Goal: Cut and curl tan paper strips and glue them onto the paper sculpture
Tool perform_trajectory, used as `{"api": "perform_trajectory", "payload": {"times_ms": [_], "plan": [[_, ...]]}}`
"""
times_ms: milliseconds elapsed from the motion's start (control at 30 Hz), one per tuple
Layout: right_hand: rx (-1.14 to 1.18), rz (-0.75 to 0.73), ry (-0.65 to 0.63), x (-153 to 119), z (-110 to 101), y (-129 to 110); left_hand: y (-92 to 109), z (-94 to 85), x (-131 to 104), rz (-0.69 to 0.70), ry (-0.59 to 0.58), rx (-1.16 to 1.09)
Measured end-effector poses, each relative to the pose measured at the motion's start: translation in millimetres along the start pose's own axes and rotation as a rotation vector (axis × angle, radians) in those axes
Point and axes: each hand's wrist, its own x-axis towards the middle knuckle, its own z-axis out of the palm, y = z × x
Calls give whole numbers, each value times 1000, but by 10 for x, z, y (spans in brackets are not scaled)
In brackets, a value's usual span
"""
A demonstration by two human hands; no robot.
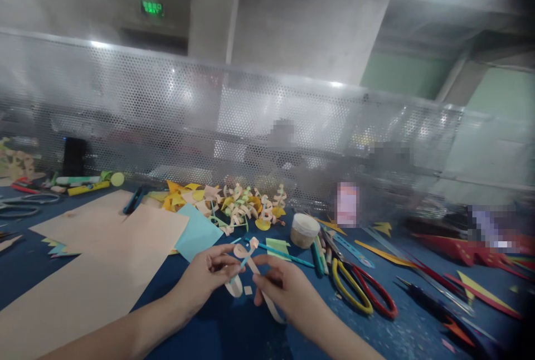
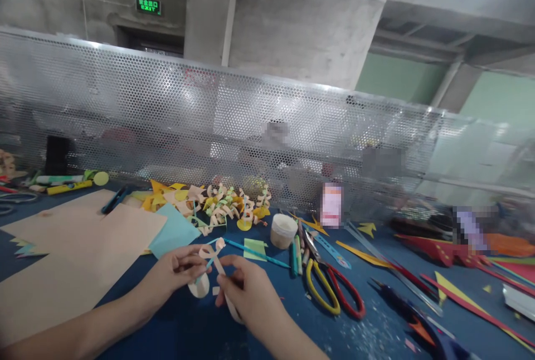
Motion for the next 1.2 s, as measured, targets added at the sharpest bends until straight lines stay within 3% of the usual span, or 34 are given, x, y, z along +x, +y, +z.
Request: {"api": "perform_trajectory", "payload": {"times_ms": [533,967,1200], "plan": [[115,53,-36,-71,40,-52,29,29,-3,26,-40,55],[-35,-149,102,-49,58,-53,-19,-12,1,60,-91,69],[-192,-135,115,-100,-55,-95,0,-3,5,17,18,45]]}}
